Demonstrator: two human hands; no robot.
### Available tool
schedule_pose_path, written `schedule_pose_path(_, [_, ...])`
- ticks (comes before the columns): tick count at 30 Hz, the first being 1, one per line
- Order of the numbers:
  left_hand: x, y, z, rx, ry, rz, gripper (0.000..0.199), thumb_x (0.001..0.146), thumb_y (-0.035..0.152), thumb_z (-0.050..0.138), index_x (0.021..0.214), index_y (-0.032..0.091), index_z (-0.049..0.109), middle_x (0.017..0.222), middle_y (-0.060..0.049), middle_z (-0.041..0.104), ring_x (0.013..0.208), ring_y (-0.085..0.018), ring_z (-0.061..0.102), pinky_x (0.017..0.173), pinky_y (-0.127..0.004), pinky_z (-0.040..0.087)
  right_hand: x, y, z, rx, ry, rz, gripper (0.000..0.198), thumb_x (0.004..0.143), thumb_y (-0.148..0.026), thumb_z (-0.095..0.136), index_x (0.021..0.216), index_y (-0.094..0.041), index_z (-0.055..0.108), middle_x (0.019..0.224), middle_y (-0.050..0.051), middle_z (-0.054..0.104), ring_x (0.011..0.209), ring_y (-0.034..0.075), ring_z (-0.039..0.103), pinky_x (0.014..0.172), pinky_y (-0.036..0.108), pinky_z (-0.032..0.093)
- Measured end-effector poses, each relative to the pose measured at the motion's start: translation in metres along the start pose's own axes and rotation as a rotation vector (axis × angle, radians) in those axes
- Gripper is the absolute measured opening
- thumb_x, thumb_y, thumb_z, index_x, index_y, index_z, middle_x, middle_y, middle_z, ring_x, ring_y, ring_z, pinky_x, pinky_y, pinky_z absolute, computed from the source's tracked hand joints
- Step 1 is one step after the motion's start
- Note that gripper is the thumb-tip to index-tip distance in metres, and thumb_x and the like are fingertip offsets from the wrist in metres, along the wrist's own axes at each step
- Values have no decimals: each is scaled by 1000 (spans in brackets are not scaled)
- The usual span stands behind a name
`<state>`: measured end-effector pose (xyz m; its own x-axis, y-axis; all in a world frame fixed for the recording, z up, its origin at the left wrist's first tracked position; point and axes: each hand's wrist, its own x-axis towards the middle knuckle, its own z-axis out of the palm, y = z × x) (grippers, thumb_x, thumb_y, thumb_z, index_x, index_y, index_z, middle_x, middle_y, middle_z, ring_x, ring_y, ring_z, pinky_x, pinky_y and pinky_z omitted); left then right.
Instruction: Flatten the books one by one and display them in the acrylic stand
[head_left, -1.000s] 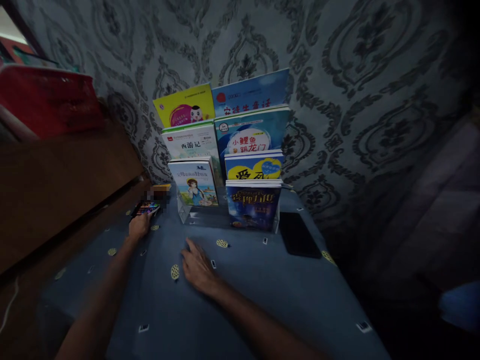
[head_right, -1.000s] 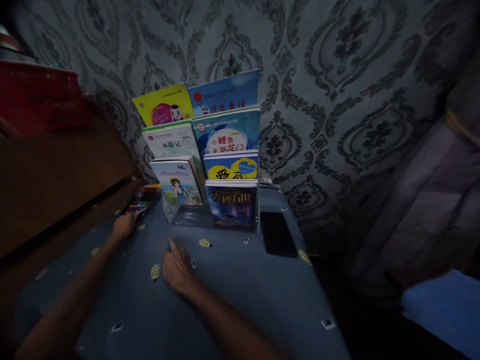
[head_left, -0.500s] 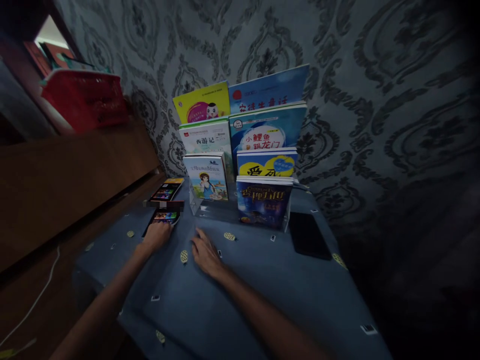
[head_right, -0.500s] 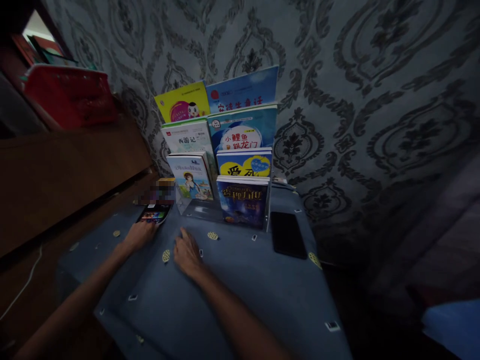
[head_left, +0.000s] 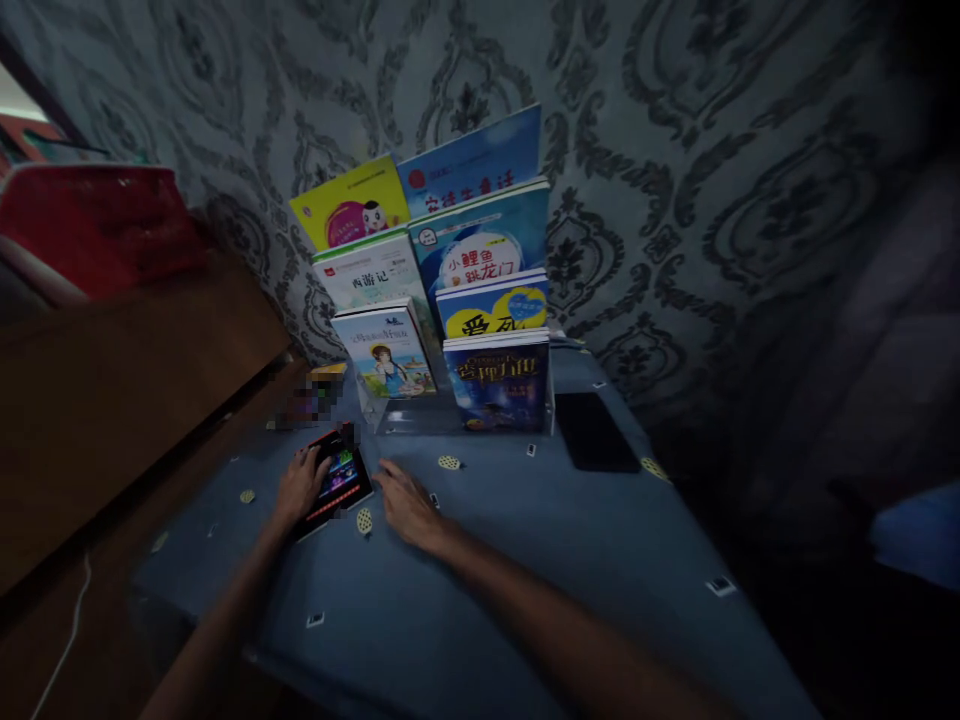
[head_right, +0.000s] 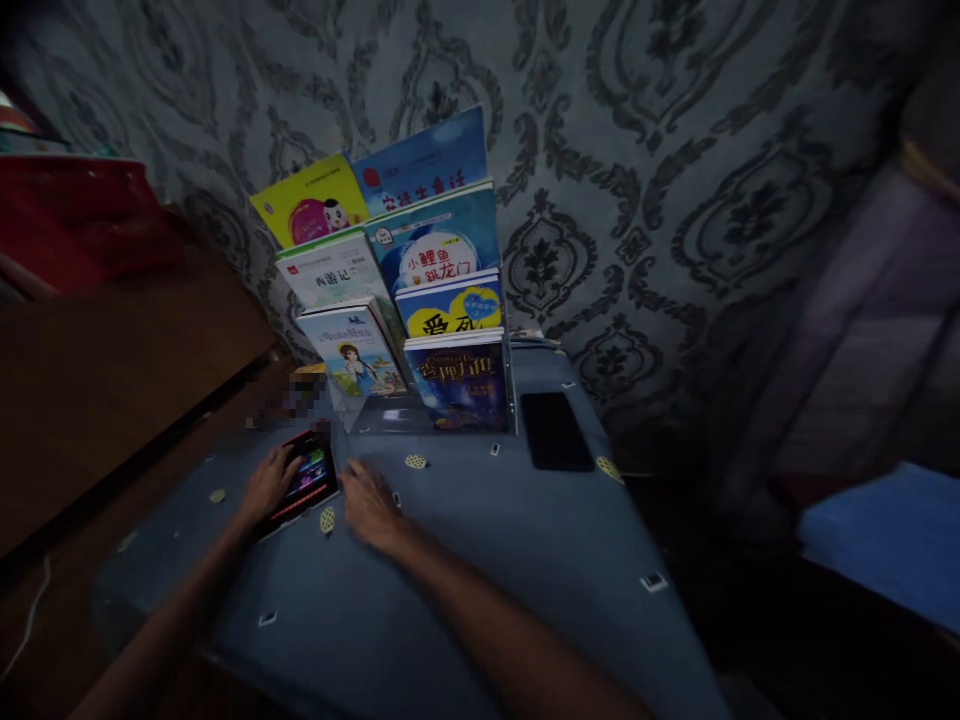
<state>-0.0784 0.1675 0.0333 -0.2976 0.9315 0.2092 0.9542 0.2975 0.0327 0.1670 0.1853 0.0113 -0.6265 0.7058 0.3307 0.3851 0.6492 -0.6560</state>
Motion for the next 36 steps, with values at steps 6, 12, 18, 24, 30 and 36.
schedule_pose_path(6, [23, -20, 21, -38, -11, 17, 49, 100, 35, 37, 141, 13, 51, 152, -17, 50, 147, -29, 39, 118, -46, 34, 0, 1, 4, -21, 51, -15, 35, 95, -10, 49, 124, -15, 69, 140, 15, 61, 129, 25, 58, 113, 40, 44])
schedule_pose_path(12, [13, -19, 30, -111, -3, 95, 48, 99, 34, 40, 142, 15, 52, 155, -15, 48, 149, -28, 36, 121, -46, 32, -4, -5, 2, -16, 102, -52, 32, 99, -22, 51, 126, -17, 68, 138, 14, 64, 132, 23, 57, 115, 41, 42])
schedule_pose_path(18, [-26, 3, 35, -278, -13, 351, 49, 99, 39, 44, 144, 22, 50, 160, -11, 41, 150, -24, 34, 123, -45, 31, -8, -6, 2, 5, 153, -132, 31, 99, -23, 51, 124, -18, 70, 133, 12, 68, 127, 21, 61, 117, 42, 39])
schedule_pose_path(24, [-48, 36, 17, -415, -136, 610, 50, 103, 40, 36, 150, 22, 45, 162, -8, 36, 152, -21, 30, 125, -43, 29, -15, 1, -1, -74, 134, -129, 43, 94, -14, 53, 135, -17, 62, 138, 13, 64, 131, 23, 57, 115, 43, 44])
schedule_pose_path(30, [-39, 51, 8, -484, -222, 701, 52, 103, 42, 39, 151, 23, 43, 163, -9, 35, 153, -22, 27, 125, -45, 27, -28, 9, -10, -195, 110, -94, 46, 92, -11, 48, 136, -13, 61, 142, 17, 60, 135, 26, 55, 115, 45, 45])
schedule_pose_path(36, [-28, 67, 11, -530, -250, 779, 56, 102, 49, 39, 151, 23, 43, 163, -9, 35, 152, -23, 30, 124, -44, 29, -40, 18, -17, -268, 106, 4, 47, 91, -13, 50, 138, -13, 60, 147, 18, 55, 138, 29, 51, 116, 52, 43])
